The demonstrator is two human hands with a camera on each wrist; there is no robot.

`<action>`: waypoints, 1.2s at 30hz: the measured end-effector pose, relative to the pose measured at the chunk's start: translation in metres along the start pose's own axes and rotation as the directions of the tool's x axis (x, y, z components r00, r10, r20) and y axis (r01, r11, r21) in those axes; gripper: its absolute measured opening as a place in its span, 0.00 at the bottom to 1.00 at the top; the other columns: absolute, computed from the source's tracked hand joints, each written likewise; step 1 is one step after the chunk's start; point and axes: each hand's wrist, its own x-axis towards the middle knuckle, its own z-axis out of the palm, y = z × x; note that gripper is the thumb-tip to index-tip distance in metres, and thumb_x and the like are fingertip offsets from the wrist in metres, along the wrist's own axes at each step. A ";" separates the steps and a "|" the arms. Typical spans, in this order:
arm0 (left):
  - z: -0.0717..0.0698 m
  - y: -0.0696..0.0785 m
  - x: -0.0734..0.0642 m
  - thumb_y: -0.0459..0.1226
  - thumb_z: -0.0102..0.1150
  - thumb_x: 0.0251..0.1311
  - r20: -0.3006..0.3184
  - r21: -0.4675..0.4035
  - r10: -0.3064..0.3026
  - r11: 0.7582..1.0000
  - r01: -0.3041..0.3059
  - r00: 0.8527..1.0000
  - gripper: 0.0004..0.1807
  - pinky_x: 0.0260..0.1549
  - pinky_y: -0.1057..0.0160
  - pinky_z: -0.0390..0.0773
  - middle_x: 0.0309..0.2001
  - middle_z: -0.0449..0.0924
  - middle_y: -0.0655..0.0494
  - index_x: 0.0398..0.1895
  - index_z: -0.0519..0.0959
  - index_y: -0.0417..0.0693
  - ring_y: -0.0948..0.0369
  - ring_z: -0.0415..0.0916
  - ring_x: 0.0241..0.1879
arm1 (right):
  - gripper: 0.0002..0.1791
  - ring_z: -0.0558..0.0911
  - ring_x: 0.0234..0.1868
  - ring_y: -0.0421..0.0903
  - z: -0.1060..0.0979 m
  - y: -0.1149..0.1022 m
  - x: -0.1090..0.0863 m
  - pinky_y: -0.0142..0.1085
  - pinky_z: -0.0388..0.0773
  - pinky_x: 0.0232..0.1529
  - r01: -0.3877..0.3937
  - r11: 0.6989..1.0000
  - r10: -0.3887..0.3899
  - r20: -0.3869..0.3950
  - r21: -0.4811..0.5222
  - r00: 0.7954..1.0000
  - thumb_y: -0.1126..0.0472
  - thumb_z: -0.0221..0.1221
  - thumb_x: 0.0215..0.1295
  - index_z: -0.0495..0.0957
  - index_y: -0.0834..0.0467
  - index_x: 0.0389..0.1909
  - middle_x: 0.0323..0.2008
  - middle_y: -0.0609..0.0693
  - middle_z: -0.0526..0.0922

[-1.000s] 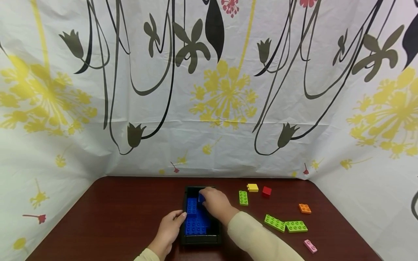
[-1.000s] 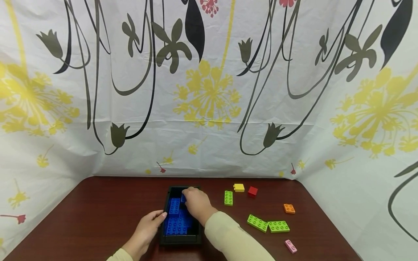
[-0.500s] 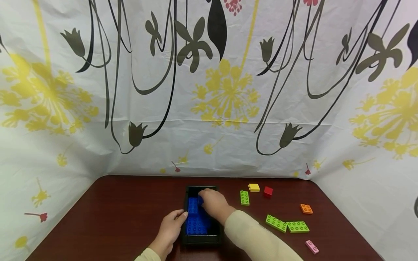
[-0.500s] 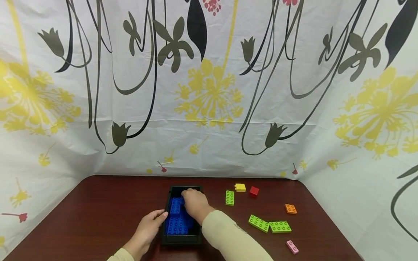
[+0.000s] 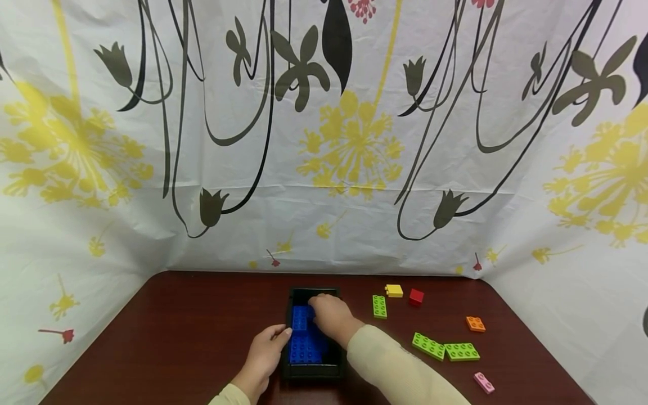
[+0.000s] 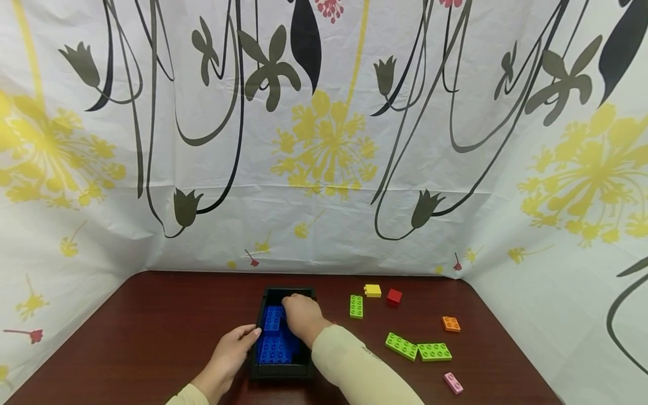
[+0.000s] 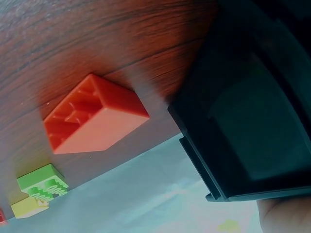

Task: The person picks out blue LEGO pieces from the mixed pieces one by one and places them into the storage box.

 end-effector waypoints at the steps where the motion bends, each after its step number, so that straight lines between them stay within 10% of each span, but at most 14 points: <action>1: 0.000 0.000 0.000 0.44 0.50 0.71 0.000 0.000 0.002 1.000 -0.002 1.000 0.27 0.54 0.40 0.72 0.63 0.66 0.30 0.63 0.68 0.31 0.34 0.62 0.63 | 0.18 0.81 0.51 0.49 0.001 0.000 0.001 0.42 0.81 0.50 -0.001 1.000 0.001 0.005 -0.003 1.000 0.62 0.64 0.61 0.80 0.59 0.53 0.49 0.53 0.83; 36: 0.003 -0.003 0.004 0.45 0.50 0.71 0.048 -0.012 0.004 1.000 -0.003 0.999 0.29 0.54 0.39 0.72 0.64 0.65 0.30 0.64 0.67 0.31 0.34 0.61 0.63 | 0.17 0.81 0.50 0.48 -0.001 -0.002 0.002 0.42 0.81 0.50 -0.022 0.997 0.028 0.091 -0.075 0.995 0.66 0.59 0.65 0.79 0.58 0.55 0.49 0.53 0.83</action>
